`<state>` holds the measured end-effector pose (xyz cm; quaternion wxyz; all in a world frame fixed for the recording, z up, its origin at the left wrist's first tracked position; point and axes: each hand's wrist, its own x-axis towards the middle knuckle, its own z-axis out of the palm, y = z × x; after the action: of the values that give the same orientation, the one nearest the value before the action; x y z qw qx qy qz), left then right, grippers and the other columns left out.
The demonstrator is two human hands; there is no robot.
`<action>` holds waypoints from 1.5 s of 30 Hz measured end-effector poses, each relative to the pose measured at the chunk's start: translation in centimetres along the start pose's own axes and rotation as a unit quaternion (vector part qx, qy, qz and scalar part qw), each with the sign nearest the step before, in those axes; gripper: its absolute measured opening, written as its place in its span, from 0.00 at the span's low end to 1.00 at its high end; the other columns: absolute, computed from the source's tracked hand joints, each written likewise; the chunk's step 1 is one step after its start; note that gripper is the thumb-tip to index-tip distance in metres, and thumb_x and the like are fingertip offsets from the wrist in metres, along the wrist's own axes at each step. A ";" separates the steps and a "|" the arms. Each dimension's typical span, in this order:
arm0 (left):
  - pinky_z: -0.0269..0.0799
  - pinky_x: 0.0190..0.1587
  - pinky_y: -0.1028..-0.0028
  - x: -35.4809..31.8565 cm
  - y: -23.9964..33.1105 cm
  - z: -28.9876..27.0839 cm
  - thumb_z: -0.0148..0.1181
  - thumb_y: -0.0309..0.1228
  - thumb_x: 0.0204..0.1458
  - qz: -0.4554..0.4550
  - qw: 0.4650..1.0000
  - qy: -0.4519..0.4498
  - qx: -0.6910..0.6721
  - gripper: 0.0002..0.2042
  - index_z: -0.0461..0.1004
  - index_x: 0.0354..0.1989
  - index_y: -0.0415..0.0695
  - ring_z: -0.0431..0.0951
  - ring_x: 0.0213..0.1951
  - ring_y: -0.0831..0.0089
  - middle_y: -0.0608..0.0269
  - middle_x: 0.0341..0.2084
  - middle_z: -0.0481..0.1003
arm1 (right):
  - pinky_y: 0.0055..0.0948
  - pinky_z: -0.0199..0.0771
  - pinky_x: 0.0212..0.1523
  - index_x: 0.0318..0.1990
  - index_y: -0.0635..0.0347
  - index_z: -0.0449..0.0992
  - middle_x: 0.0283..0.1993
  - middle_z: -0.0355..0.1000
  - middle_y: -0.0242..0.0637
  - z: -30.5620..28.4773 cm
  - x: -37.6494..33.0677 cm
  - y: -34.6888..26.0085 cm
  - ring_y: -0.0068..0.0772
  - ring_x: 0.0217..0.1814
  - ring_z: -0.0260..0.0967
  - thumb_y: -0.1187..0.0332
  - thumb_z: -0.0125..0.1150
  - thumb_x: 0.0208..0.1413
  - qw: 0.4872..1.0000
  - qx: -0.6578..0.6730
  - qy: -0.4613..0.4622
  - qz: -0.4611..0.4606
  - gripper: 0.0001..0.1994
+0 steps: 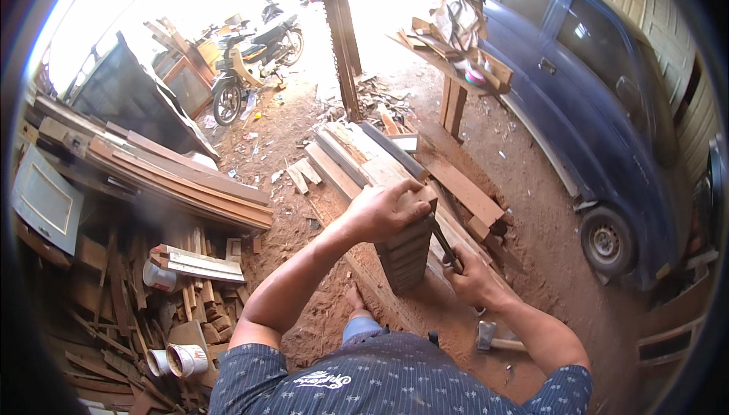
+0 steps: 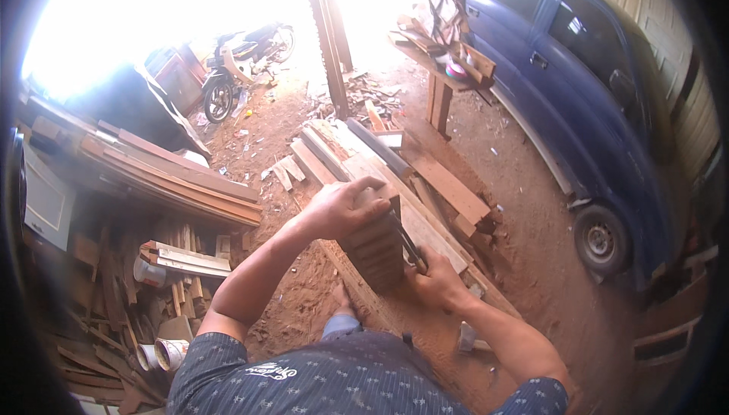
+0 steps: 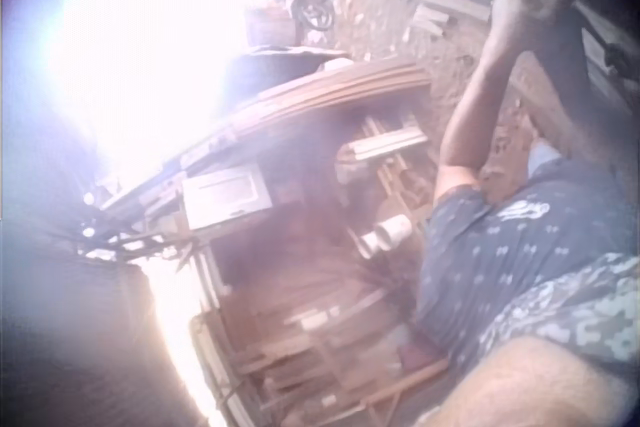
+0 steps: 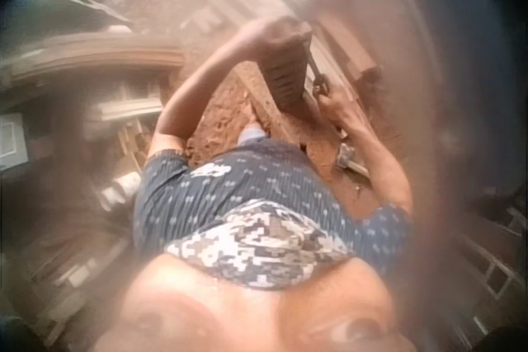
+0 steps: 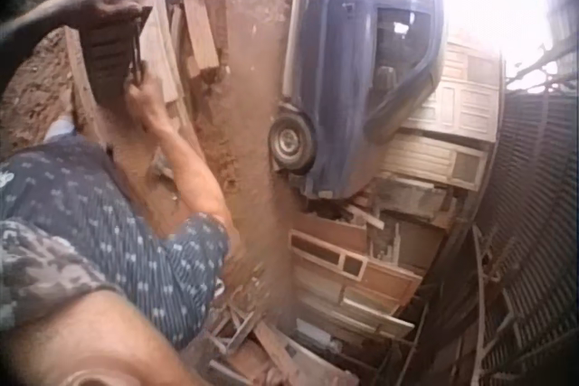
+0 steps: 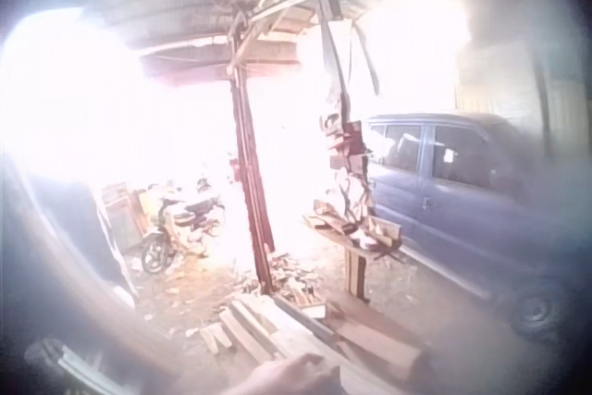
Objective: The person assembles a wooden slatted structure by hammering nails into a frame, using pliers to remove a nail, measuring with a tape measure, and cutting wood with a circular saw. They repeatedly hammer nails to secure the slats and adjust the pieces.
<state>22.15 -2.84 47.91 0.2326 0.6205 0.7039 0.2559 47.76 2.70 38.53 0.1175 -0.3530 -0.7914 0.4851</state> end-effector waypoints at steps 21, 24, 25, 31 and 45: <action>0.75 0.50 0.56 -2.1 -2.3 -1.0 0.56 0.55 0.60 -0.056 0.995 0.064 0.043 0.27 0.73 0.58 0.47 0.82 0.45 0.51 0.43 0.40 0.81 | 0.31 0.72 0.21 0.54 0.64 0.69 0.24 0.68 0.33 -1.1 2.9 -4.7 0.25 0.27 0.72 0.56 0.52 0.70 0.963 0.073 -0.220 0.138 0.19; 0.74 0.51 0.58 -2.7 -3.9 -1.2 0.57 0.57 0.59 -0.027 0.998 0.063 0.014 0.28 0.73 0.59 0.49 0.82 0.47 0.54 0.45 0.40 0.81 | 0.25 0.70 0.25 0.56 0.63 0.71 0.23 0.67 0.30 3.5 2.7 -2.3 0.21 0.28 0.69 0.55 0.53 0.71 0.955 0.215 -0.197 0.051 0.19; 0.75 0.51 0.58 -2.6 -4.3 -1.2 0.57 0.58 0.59 -0.031 0.998 0.056 -0.002 0.28 0.74 0.58 0.49 0.82 0.47 0.52 0.44 0.41 0.81 | 0.24 0.69 0.27 0.54 0.63 0.72 0.24 0.68 0.29 4.5 3.1 -1.8 0.20 0.28 0.68 0.55 0.53 0.71 0.962 0.210 -0.170 0.038 0.19; 0.74 0.53 0.63 -0.7 -7.7 -1.7 0.58 0.56 0.60 0.005 0.994 0.040 -0.099 0.27 0.75 0.59 0.48 0.82 0.48 0.56 0.45 0.42 0.82 | 0.33 0.68 0.34 0.45 0.67 0.75 0.29 0.74 0.37 11.0 6.2 0.2 0.24 0.32 0.66 0.58 0.56 0.69 0.974 0.211 0.012 -0.075 0.17; 0.76 0.49 0.56 -1.2 -4.8 -1.0 0.55 0.55 0.62 -0.026 0.992 0.125 0.020 0.26 0.75 0.57 0.48 0.82 0.46 0.45 0.41 0.39 0.81 | 0.41 0.74 0.47 0.49 0.66 0.75 0.42 0.78 0.54 4.0 4.5 -4.9 0.42 0.45 0.75 0.59 0.55 0.69 0.995 0.084 -0.048 0.015 0.16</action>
<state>18.03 -4.53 45.58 0.1372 0.5698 0.7481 0.3113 40.23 1.61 39.98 0.1019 -0.3298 -0.7471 0.5680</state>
